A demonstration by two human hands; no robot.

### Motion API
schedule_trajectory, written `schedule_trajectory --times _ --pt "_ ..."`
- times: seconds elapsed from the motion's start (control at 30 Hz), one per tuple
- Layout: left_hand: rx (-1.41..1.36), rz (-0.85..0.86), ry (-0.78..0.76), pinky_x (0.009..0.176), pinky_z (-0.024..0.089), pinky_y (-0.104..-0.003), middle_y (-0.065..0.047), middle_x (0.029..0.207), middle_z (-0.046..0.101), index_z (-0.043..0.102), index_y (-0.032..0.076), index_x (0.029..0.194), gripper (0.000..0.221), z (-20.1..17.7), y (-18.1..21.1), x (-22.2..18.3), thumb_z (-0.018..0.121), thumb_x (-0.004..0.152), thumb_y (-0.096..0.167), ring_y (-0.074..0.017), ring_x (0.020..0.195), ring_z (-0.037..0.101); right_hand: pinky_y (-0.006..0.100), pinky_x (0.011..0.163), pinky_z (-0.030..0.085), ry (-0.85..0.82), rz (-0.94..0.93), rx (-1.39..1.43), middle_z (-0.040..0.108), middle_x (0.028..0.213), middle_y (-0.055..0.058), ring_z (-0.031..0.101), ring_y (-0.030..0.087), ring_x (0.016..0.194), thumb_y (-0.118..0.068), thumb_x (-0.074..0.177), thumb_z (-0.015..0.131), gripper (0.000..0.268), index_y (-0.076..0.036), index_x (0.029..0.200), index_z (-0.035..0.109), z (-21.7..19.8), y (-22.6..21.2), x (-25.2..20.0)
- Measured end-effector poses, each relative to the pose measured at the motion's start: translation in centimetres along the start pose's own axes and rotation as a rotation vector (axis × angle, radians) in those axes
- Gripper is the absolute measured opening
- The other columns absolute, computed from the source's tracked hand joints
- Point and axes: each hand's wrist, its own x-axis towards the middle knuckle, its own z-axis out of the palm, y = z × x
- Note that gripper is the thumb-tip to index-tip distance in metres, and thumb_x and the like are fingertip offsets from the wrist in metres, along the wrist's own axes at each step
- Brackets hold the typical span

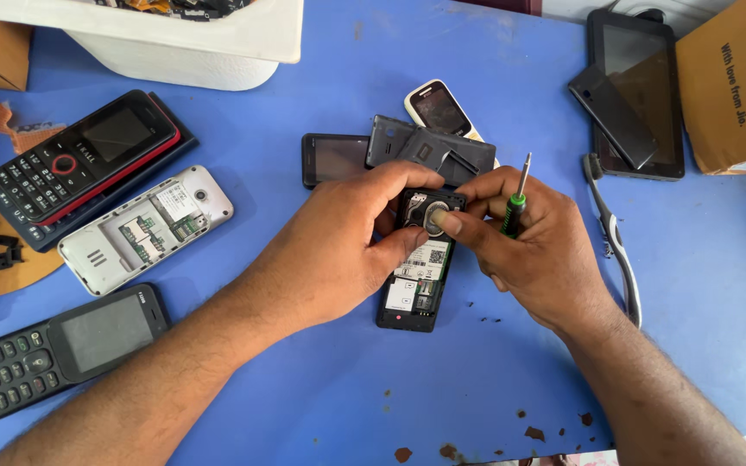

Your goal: The person uses a screwdriver to remove screws from the back of a mobile phone, then pries off the back cover to expose the internal components. The person continues to unscrew and separate parts of the phone while other disassembled phones and tools are visible on the table.

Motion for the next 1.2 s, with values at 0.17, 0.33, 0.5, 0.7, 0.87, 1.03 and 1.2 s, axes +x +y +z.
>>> schedule_trajectory --times 0.17,0.33,0.5,0.7,0.87,1.03,1.2 --pt "0.020 -0.035 0.006 0.063 0.058 -0.031 -0.004 0.086 0.075 0.060 0.013 0.131 0.041 0.04 0.17 -0.04 0.070 0.091 0.013 -0.0140 0.072 0.074 0.021 0.033 0.033 0.000 0.011 -0.016 0.063 0.066 0.002 0.046 0.001 0.042 -0.015 0.092 0.073 0.019 -0.001 0.101 0.063 0.09 -0.03 -0.05" --pt "0.045 -0.069 0.004 0.064 0.059 -0.031 -0.004 0.088 0.077 0.061 0.014 0.130 0.041 0.08 0.15 -0.05 0.071 0.090 0.015 -0.0141 0.074 0.075 0.021 0.033 0.033 0.005 0.006 -0.045 0.064 0.065 0.001 0.046 0.001 0.042 -0.015 0.092 0.074 0.019 -0.002 0.101 0.064 0.21 -0.05 -0.02" --pt "0.012 -0.022 -0.018 0.068 0.059 -0.032 -0.005 0.094 0.078 0.061 0.011 0.127 0.040 -0.33 -0.02 0.00 0.073 0.089 0.017 -0.0157 0.079 0.076 0.021 0.033 0.033 0.000 0.017 0.000 0.065 0.066 0.001 0.046 0.001 0.042 -0.015 0.091 0.074 0.020 -0.002 0.101 0.064 0.18 -0.12 -0.03" --pt "-0.017 -0.126 -0.076 0.072 0.061 -0.031 -0.005 0.092 0.078 0.062 0.012 0.127 0.041 -0.55 -0.05 0.20 0.072 0.088 0.018 -0.0135 0.083 0.078 0.021 0.033 0.033 -0.014 0.001 -0.008 0.064 0.065 0.001 0.046 0.001 0.042 -0.015 0.091 0.075 0.020 -0.002 0.100 0.064 0.16 0.11 -0.03" --pt "-0.029 -0.088 -0.065 0.072 0.060 -0.030 -0.004 0.093 0.078 0.062 0.011 0.126 0.040 -0.56 -0.05 0.25 0.074 0.088 0.018 -0.0127 0.083 0.077 0.020 0.033 0.033 -0.004 0.009 -0.027 0.064 0.065 0.000 0.046 0.000 0.042 -0.015 0.090 0.076 0.020 -0.003 0.100 0.063 0.09 0.11 -0.03" --pt "-0.031 -0.081 -0.064 0.071 0.060 -0.030 -0.004 0.091 0.078 0.064 0.010 0.123 0.039 -0.54 -0.14 0.34 0.075 0.087 0.019 -0.0125 0.080 0.076 0.020 0.033 0.033 -0.005 0.018 -0.027 0.064 0.065 0.000 0.046 0.000 0.042 -0.016 0.090 0.076 0.021 -0.002 0.100 0.064 0.13 0.08 -0.03" --pt "-0.023 -0.085 -0.063 0.068 0.059 -0.030 -0.004 0.088 0.078 0.063 0.011 0.123 0.039 -0.53 -0.04 0.33 0.076 0.087 0.019 -0.0121 0.077 0.076 0.020 0.033 0.033 -0.011 0.033 -0.031 0.064 0.064 0.000 0.046 0.000 0.042 -0.016 0.090 0.076 0.021 -0.003 0.101 0.064 0.09 0.06 0.02"
